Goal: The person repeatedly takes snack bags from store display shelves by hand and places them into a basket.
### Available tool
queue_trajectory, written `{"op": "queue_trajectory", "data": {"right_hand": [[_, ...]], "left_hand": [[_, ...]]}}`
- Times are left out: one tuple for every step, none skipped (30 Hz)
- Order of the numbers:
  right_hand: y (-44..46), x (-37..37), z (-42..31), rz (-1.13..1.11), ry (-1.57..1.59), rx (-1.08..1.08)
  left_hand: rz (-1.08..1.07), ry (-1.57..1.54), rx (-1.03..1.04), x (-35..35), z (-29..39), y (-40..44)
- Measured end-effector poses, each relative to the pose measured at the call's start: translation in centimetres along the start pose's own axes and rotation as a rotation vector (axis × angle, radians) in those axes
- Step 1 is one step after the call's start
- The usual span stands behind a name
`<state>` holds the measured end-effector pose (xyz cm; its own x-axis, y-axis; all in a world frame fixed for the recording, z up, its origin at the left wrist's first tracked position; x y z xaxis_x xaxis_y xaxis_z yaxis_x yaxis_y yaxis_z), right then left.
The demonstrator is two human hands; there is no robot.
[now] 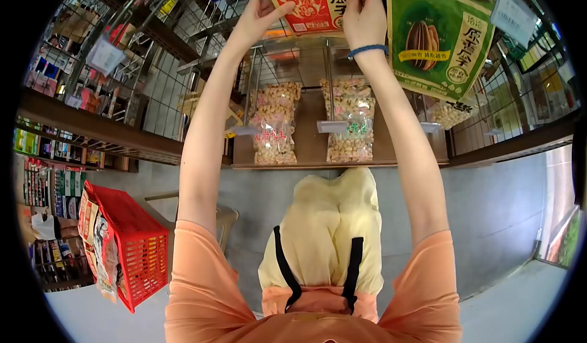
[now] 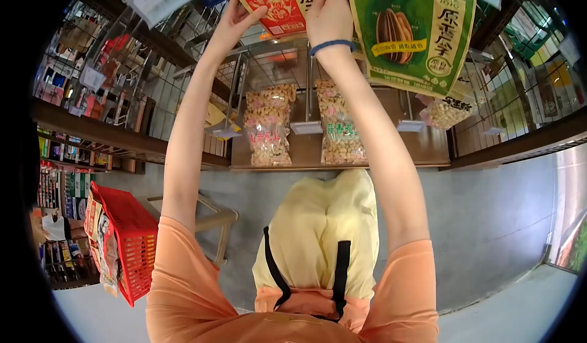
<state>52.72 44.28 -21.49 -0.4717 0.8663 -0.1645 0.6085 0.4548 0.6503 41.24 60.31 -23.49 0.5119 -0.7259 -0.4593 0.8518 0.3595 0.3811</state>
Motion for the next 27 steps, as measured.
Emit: {"op": "queue_trajectory", "data": {"right_hand": [[-0.5,0.0,0.0,-0.006,0.001,0.004],[-0.6,0.0,0.0,-0.05,0.001,0.036],[-0.5,0.0,0.0,-0.094,0.001,0.069],[-0.7,0.4,1.5,-0.109,-0.077,0.0],[-1.0,0.5,1.2,-0.11,-0.079,-0.005],[-1.3,0.5,0.8,-0.108,-0.045,-0.003],[-1.4,0.4,0.5,-0.103,-0.009,-0.007],[-1.3,0.2,-0.2,-0.184,0.046,0.064],[-1.3,0.2,-0.2,-0.183,0.046,0.058],[-1.3,0.2,0.2,-0.19,0.031,0.061],[-1.3,0.2,0.3,-0.196,0.015,0.062],[-1.5,0.1,0.3,-0.229,0.049,0.063],[-1.7,0.0,0.4,-0.224,0.046,0.058],[-2.0,-0.2,-0.1,-0.214,0.031,-0.022],[-2.3,-0.4,-0.6,-0.204,0.014,-0.099],[-2.6,-0.6,-0.9,-0.24,-0.033,-0.132],[-2.6,-1.0,-1.6,-0.241,-0.035,-0.13],[-2.6,-1.2,-2.1,-0.272,-0.011,-0.115],[-2.7,-1.3,-2.4,-0.307,0.015,-0.099],[-2.4,-1.1,-1.9,-0.315,-0.051,-0.138],[-2.5,-1.2,-1.5,-0.318,-0.05,-0.137],[-2.5,-1.3,-1.1,-0.33,-0.016,-0.116],[-2.4,-1.3,-1.3,-0.342,0.017,-0.096],[-2.5,-1.6,-1.8,-0.292,-0.099,-0.182],[-2.8,-1.8,-2.1,-0.295,-0.102,-0.184],[-3.1,-2.0,-2.4,-0.287,-0.152,-0.241],[-3.7,-2.3,-3.2,-0.278,-0.201,-0.297]], "left_hand": [[-0.011,-0.017,0.023,-0.2,-0.1,-0.4],[0.048,0.065,-0.009,-0.3,0.1,-0.9],[0.051,0.066,-0.003,-0.3,0.6,-1.3],[0.044,0.067,-0.041,-0.3,1.0,-2.0],[0.035,0.069,-0.075,-0.4,1.5,-2.2],[0.013,0.022,-0.049,-0.4,2.2,-2.2],[0.024,0.048,-0.123,-0.4,2.7,-2.6],[0.015,0.029,-0.122,-0.5,2.9,-2.6],[0.004,0.009,-0.124,-0.6,3.0,-2.7],[0.005,0.01,-0.119,-0.8,3.1,-2.9],[0.014,0.023,-0.197,-0.9,3.6,-3.4],[0.022,0.036,-0.274,-0.9,4.1,-3.7],[0.021,0.036,-0.266,-0.9,4.7,-4.1],[0.029,0.012,-0.261,-0.9,5.2,-4.5],[0.036,-0.013,-0.257,-1.0,5.4,-4.8],[0.03,-0.071,-0.248,-1.3,5.3,-5.0],[0.029,-0.074,-0.248,-1.2,5.5,-5.0],[0.008,-0.065,-0.246,-1.2,5.6,-4.9],[-0.009,-0.057,-0.245,-1.2,5.7,-4.9],[-0.003,-0.046,-0.259,-1.1,5.9,-5.0],[-0.001,-0.046,-0.262,-1.1,6.1,-5.1],[0.0,-0.037,-0.28,-1.0,6.2,-5.2],[0.002,-0.028,-0.297,-1.0,6.3,-5.2],[-0.01,-0.04,-0.25,-1.1,6.2,-5.4],[-0.007,-0.044,-0.249,-1.1,6.2,-5.6],[-0.001,-0.043,-0.252,-1.0,6.9,-6.2],[0.005,-0.04,-0.257,-0.9,7.7,-6.8]]}}
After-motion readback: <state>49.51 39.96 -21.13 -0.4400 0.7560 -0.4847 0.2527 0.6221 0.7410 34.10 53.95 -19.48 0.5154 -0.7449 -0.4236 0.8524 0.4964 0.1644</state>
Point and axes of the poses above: each hand's wrist, its own y-axis towards the middle knuckle, its own x-axis out of the palm, z = x × y, the point moved 2 cm from there along y, towards the middle knuckle, and after that the axes turned 7 degrees about -z, right-handed, at the moved point
